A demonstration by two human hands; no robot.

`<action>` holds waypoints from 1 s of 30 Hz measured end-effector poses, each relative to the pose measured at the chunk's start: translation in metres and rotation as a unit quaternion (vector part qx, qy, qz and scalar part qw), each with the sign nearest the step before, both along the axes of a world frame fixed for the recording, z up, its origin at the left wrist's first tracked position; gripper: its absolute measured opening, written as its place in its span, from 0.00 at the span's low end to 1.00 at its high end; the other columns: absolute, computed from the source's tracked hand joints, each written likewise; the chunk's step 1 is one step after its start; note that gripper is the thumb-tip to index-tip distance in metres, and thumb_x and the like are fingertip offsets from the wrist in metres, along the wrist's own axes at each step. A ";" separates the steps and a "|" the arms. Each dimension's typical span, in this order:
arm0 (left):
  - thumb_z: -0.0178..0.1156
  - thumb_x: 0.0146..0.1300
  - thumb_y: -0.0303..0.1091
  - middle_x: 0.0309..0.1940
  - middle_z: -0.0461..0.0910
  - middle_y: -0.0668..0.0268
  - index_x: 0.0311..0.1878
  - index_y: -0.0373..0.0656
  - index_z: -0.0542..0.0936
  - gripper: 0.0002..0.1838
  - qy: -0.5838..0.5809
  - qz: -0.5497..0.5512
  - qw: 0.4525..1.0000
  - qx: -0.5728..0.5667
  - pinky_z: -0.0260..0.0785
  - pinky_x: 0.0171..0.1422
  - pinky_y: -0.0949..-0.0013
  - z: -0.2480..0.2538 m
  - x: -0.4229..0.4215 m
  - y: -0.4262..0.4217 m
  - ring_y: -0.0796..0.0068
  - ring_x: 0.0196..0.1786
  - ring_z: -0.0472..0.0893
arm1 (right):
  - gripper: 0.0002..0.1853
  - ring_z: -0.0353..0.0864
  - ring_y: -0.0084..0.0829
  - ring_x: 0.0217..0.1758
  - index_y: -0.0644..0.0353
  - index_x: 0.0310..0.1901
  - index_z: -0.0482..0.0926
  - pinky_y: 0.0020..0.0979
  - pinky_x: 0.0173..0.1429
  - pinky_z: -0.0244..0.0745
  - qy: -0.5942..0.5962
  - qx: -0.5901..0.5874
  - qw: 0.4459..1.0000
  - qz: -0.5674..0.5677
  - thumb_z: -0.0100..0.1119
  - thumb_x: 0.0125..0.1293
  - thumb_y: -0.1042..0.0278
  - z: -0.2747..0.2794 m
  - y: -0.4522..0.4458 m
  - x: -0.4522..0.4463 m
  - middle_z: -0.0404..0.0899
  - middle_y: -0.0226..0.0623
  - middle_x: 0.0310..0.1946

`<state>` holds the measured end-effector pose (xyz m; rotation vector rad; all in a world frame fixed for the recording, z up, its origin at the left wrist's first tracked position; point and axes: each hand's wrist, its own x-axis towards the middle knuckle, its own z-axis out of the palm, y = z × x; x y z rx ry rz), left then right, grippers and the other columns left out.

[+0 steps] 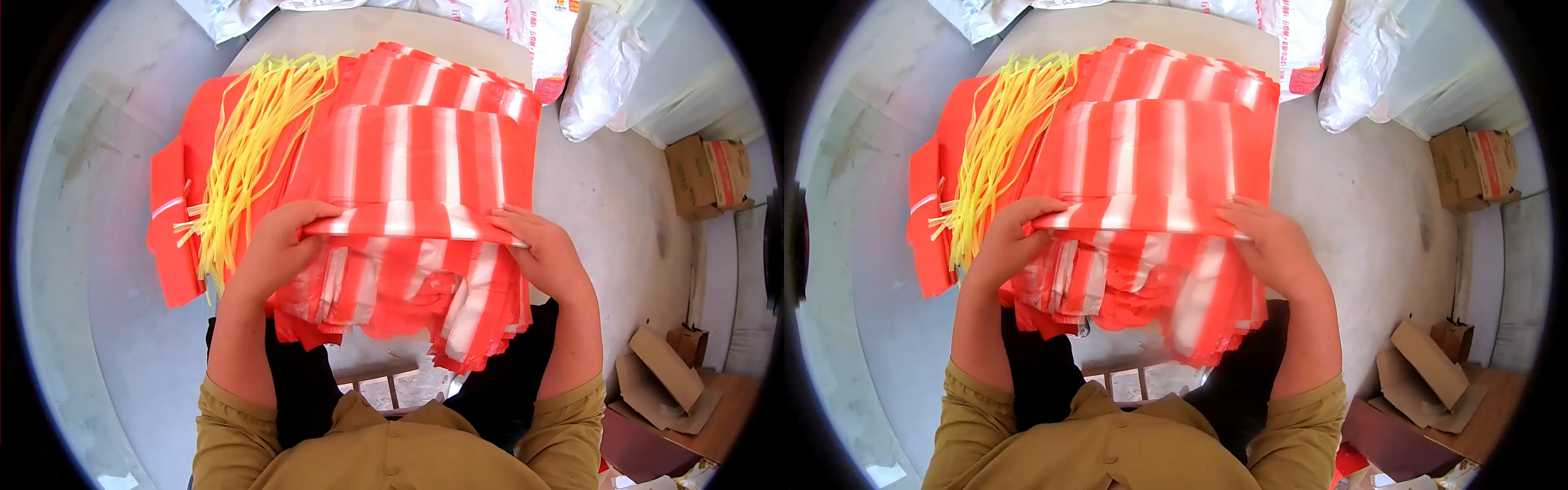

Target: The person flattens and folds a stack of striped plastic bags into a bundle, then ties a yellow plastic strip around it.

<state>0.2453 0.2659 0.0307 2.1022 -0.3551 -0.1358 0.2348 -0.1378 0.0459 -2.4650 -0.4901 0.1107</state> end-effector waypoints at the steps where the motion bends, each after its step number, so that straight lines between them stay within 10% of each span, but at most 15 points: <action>1: 0.61 0.60 0.14 0.51 0.87 0.56 0.59 0.36 0.85 0.22 -0.009 -0.002 1.000 0.004 0.77 0.63 0.64 0.000 0.000 0.000 0.59 0.57 0.86 | 0.26 0.80 0.48 0.75 0.61 0.63 0.86 0.43 0.75 0.77 -0.001 0.004 1.000 -0.002 0.62 0.63 0.87 0.000 0.000 0.000 0.87 0.44 0.64; 8: 0.64 0.59 0.15 0.50 0.87 0.56 0.54 0.35 0.85 0.19 -0.065 -0.016 0.997 0.048 0.77 0.63 0.59 0.001 0.001 -0.005 0.52 0.57 0.85 | 0.24 0.83 0.47 0.71 0.62 0.60 0.87 0.41 0.73 0.78 -0.006 0.019 1.000 -0.005 0.62 0.62 0.88 -0.001 -0.001 0.002 0.88 0.45 0.61; 14: 0.66 0.60 0.16 0.48 0.86 0.63 0.52 0.35 0.85 0.15 -0.073 -0.028 0.995 0.066 0.76 0.63 0.65 0.004 0.000 -0.003 0.67 0.56 0.84 | 0.19 0.88 0.30 0.54 0.64 0.58 0.87 0.31 0.59 0.83 0.085 0.090 0.991 -0.047 0.62 0.67 0.87 0.003 -0.008 0.001 0.90 0.38 0.49; 19: 0.66 0.73 0.27 0.44 0.86 0.68 0.50 0.37 0.84 0.06 0.147 0.025 0.986 -0.075 0.75 0.56 0.69 0.004 -0.003 0.006 0.78 0.48 0.83 | 0.08 0.82 0.18 0.43 0.66 0.50 0.86 0.27 0.49 0.81 0.219 0.233 0.934 -0.157 0.64 0.72 0.82 0.019 -0.010 0.005 0.86 0.28 0.39; 30: 0.64 0.78 0.31 0.45 0.87 0.68 0.56 0.34 0.82 0.11 0.154 0.174 0.953 -0.195 0.77 0.51 0.75 -0.030 0.013 -0.018 0.84 0.46 0.83 | 0.10 0.78 0.22 0.39 0.64 0.46 0.81 0.29 0.46 0.78 0.093 0.219 0.940 -0.243 0.71 0.72 0.67 -0.019 0.005 0.039 0.83 0.32 0.37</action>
